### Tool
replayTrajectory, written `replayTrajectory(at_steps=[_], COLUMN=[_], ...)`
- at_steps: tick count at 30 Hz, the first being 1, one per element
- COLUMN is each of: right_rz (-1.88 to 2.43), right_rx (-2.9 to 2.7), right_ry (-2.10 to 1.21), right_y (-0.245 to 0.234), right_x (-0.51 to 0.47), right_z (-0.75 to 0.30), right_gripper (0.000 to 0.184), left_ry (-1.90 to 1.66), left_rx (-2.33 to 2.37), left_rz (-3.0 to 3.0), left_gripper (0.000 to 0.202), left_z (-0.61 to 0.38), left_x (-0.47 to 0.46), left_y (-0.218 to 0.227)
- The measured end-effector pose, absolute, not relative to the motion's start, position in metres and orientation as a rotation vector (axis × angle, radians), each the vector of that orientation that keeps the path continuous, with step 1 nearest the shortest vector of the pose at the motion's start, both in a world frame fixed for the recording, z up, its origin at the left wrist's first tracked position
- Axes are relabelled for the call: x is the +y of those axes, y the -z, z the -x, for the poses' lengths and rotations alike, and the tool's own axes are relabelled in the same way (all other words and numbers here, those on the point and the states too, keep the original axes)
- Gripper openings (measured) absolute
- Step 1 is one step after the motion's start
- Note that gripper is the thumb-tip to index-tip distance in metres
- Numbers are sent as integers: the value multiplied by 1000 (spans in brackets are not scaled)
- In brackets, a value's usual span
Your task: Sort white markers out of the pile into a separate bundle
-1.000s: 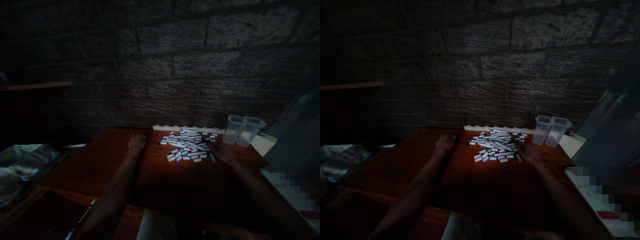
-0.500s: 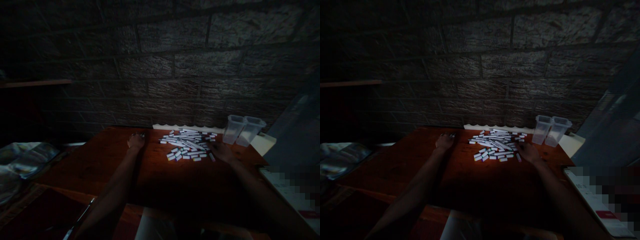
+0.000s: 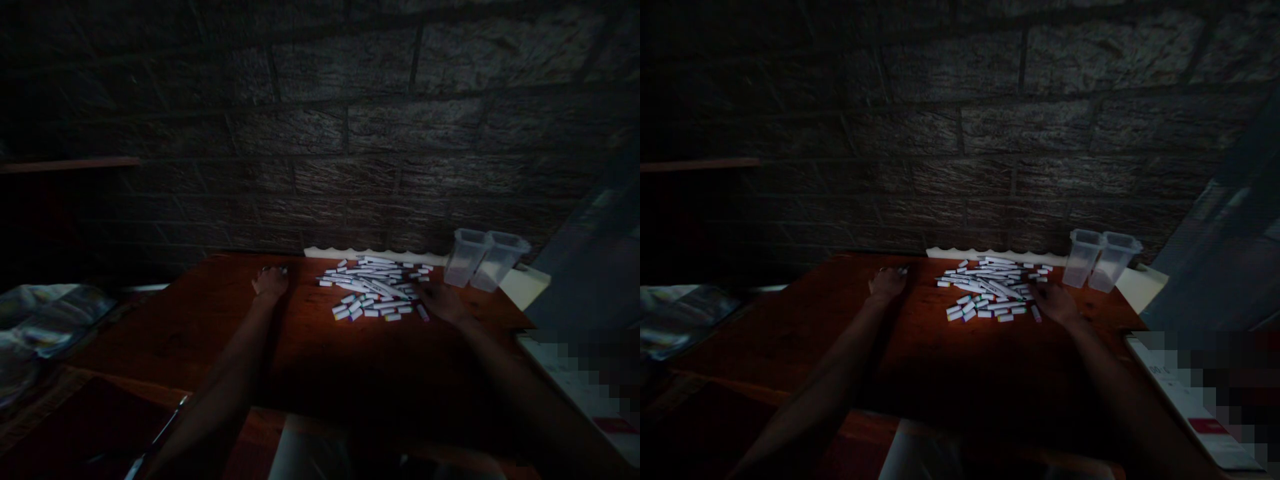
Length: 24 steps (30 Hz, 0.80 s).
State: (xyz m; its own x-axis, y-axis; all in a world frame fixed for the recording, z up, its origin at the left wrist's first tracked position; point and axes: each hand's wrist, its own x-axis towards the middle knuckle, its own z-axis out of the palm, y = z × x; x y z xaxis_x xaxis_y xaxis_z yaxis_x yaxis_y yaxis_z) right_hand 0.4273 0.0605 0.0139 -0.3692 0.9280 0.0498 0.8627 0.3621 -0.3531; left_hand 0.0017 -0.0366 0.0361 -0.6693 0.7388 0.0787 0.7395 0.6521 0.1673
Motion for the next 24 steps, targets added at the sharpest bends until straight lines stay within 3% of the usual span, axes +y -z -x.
replayTrajectory(at_steps=[24], right_rz=[1633], right_rx=[-2404], right_ry=[-358], right_y=[-9], right_x=[64], right_z=[-428], right_gripper=[46], left_ry=[307], left_rx=[-2854], left_rz=[1259], left_gripper=[45], left_z=[0], left_x=[-37], left_y=[-39])
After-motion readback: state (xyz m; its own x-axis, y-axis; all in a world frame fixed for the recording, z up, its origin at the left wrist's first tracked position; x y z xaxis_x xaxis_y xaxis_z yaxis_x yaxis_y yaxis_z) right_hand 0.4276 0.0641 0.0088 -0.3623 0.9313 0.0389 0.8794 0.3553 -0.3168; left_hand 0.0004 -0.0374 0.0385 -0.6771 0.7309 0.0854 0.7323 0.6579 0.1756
